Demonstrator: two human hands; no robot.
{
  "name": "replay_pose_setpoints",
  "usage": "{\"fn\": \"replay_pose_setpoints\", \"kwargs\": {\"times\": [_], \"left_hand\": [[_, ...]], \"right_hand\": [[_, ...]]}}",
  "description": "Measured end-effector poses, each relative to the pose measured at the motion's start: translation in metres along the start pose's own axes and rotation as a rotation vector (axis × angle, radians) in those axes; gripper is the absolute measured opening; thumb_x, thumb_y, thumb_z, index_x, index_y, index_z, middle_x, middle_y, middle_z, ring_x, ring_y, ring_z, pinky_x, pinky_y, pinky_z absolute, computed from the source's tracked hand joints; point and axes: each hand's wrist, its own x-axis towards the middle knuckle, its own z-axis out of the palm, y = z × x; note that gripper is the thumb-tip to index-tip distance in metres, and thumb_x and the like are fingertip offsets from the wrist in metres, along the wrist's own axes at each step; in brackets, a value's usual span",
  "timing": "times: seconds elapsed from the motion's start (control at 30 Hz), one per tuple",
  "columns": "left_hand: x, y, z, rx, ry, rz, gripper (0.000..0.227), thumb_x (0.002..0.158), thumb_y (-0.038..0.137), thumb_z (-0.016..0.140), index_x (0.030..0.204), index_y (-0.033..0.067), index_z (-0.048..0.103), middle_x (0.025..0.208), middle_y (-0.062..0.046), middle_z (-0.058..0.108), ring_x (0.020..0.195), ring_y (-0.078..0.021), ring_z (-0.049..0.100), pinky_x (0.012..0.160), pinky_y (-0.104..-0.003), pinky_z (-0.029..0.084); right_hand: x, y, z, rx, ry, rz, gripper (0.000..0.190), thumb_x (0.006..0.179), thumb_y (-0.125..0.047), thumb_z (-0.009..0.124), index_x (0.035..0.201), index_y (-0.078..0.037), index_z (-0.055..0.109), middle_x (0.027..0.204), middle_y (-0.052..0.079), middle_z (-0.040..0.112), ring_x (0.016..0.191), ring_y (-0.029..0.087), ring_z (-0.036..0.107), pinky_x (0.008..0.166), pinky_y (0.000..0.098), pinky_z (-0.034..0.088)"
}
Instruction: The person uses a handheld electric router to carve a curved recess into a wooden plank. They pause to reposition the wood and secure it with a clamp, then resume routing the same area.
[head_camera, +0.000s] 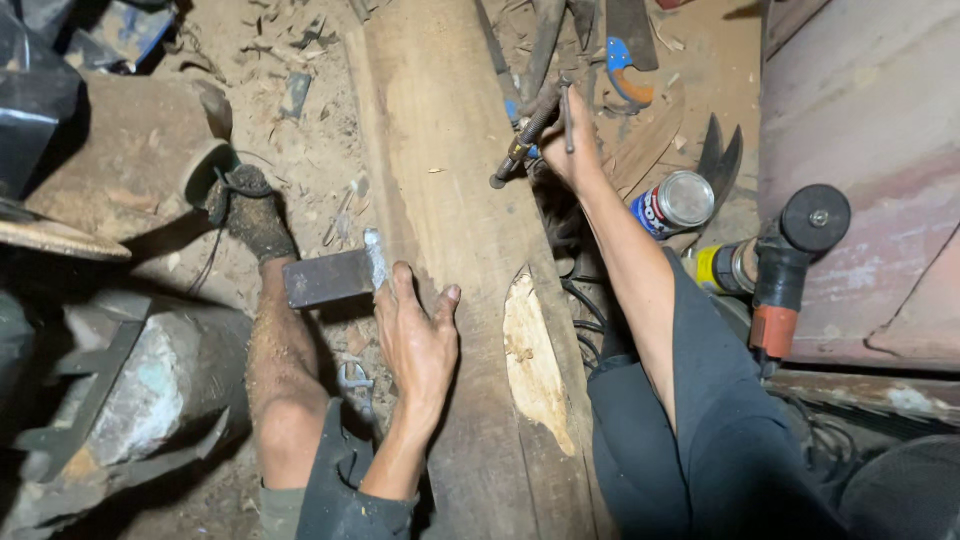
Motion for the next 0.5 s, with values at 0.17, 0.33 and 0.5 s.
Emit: {"fn": "replay_pose_setpoints", "kwargs": {"times": [0.17,0.33,0.5], "left_hand": [[-0.002,-0.005,-0.003,-0.041,0.055,0.085,0.068,0.087,0.021,0.08,0.14,-0.0038,0.045,0.126,-0.032,0.055,0.114,-0.0497,0.055,0.097,-0.054,0.046],[0.0,0.007,-0.005,-0.004,-0.171,-0.188,0.07,0.09,0.022,0.075,0.147,0.0031,0.039,0.12,-0.033,0.052,0.11,-0.0454,0.056,0.089,-0.056,0.046],[-0.005,0.004,-0.002,0.012,-0.018,-0.005,0.071,0.086,0.02,0.077,0.143,-0.0015,0.04,0.13,-0.036,0.05,0.117,-0.0511,0.052,0.094,-0.058,0.044]], "right_hand": [[0.002,-0.014,0.008,-0.07,-0.129,-0.142,0.05,0.088,0.004,0.065,0.136,0.004,0.053,0.118,0.028,0.064,0.118,0.042,0.062,0.1,0.046,0.052],[0.017,-0.034,0.001,-0.119,-0.168,-0.146,0.071,0.079,0.012,0.056,0.149,0.006,0.048,0.139,0.032,0.059,0.135,0.044,0.053,0.114,0.0446,0.037],[-0.006,-0.021,0.009,-0.128,-0.144,0.228,0.066,0.08,0.008,0.055,0.145,0.007,0.049,0.133,0.031,0.061,0.13,0.041,0.057,0.11,0.0394,0.044]]}}
